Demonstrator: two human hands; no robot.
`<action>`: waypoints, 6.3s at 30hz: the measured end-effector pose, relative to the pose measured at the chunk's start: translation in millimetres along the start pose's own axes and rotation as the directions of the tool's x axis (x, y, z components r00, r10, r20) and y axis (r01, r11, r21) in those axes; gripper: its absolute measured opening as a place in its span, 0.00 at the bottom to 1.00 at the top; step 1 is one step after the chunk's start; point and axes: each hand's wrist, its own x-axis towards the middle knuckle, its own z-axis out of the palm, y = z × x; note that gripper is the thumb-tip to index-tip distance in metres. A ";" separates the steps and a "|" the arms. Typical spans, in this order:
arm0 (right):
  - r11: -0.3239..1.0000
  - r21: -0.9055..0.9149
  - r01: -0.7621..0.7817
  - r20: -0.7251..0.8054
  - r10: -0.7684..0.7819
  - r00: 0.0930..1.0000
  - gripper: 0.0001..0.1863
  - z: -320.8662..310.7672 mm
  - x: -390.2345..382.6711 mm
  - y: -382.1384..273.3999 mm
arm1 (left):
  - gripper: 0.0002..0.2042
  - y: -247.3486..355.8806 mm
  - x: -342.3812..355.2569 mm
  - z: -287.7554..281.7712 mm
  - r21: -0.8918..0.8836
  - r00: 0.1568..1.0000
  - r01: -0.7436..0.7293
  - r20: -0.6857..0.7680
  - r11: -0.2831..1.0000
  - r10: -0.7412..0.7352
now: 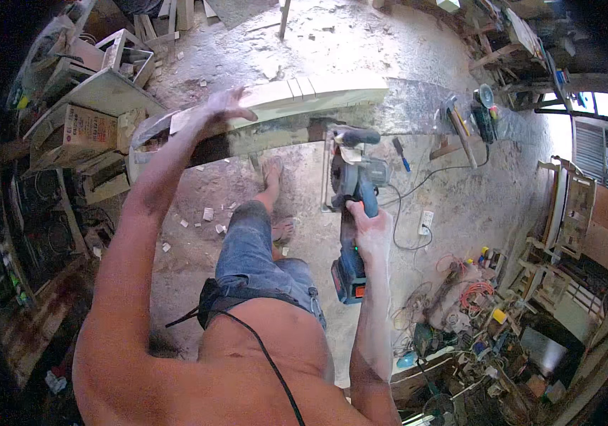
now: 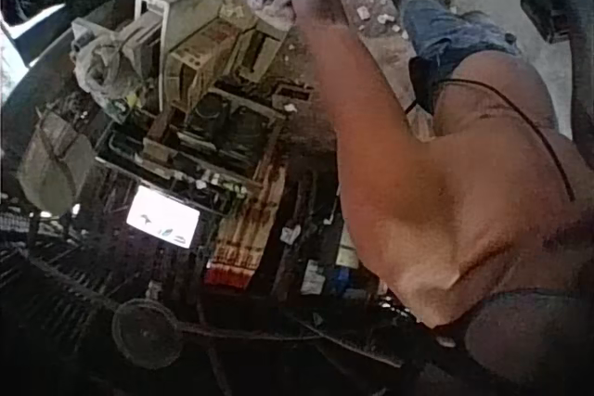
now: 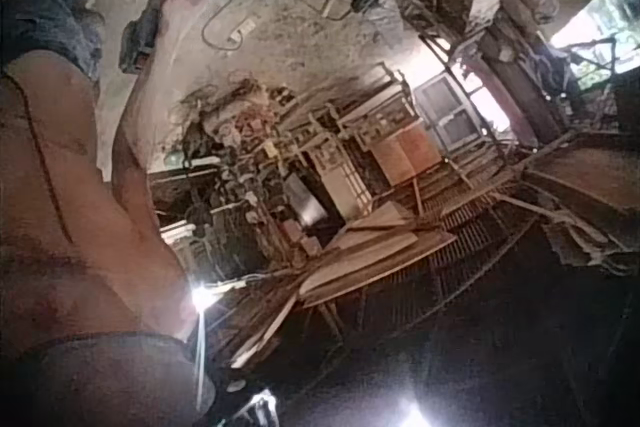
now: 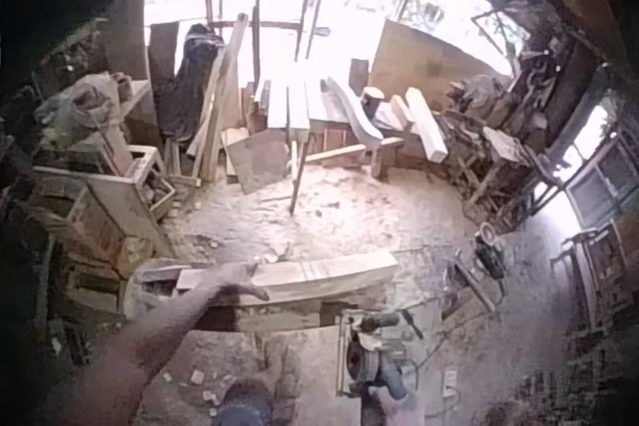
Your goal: Use a circular saw to make multiple cross-cuts along a marked line on a wood beam.
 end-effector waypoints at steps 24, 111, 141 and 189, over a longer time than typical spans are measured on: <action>0.927 -0.308 0.213 0.139 -0.178 0.974 0.32 109.7 71.7 -39.9 | 0.45 -25.8 -47.2 58.1 0.366 0.843 -0.151 -0.438 0.918 0.313; 0.921 -0.348 0.175 0.128 -0.138 0.982 0.34 93.2 91.1 -50.0 | 0.51 -23.4 -46.0 65.0 0.333 0.840 -0.143 -0.457 0.932 0.292; 0.876 -0.392 0.280 0.163 -0.233 0.959 0.32 124.8 146.4 -126.5 | 0.45 -14.3 -53.3 61.3 0.275 0.814 -0.162 -0.506 0.948 0.286; 0.982 -0.154 -0.112 0.028 0.117 0.993 0.31 77.1 -67.4 113.0 | 0.46 -47.2 -33.3 71.9 0.478 0.759 -0.195 -0.480 0.856 0.441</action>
